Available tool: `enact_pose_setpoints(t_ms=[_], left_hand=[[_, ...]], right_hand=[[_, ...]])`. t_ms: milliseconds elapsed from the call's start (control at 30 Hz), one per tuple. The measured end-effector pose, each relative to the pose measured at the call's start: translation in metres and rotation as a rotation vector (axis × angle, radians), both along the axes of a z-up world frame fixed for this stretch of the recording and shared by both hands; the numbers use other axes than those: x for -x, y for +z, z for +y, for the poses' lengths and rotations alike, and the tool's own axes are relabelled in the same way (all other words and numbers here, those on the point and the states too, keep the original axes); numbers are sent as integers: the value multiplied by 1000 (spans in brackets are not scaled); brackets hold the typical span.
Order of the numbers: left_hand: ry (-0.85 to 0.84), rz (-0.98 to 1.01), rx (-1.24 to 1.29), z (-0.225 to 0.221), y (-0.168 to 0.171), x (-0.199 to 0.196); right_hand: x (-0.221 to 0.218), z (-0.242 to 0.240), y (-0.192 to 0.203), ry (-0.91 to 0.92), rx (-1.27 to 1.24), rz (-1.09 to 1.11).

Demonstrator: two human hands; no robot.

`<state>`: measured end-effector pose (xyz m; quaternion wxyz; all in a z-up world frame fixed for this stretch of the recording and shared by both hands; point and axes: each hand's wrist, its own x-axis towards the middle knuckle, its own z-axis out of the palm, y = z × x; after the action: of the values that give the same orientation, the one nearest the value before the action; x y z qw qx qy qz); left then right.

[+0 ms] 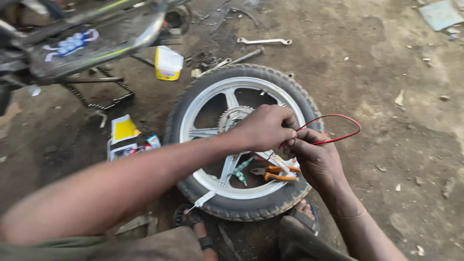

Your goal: Preparing and attaching electrical wiring and LED strips to the spokes of a motorcycle wheel using pliers.

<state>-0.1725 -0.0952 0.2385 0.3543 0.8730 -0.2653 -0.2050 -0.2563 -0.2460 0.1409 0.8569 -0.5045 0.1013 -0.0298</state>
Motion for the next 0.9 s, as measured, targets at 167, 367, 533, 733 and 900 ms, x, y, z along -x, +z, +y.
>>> enact_pose_setpoints(t_ms=[167,367,533,733,900], left_hand=[[49,31,-55,60,20,23],[171,213,387,74,-43,53],[125,-49,468,83,-86,71],[232,-103,441,94,-96,69],[267,-65,462,99,-103,68]], right_hand=[[9,42,63,189,216,12],[17,47,52,247,417,111],[23,51,15,277,554,145],[13,57,-18,321,740,134],[13,61,-7,304,909,117]])
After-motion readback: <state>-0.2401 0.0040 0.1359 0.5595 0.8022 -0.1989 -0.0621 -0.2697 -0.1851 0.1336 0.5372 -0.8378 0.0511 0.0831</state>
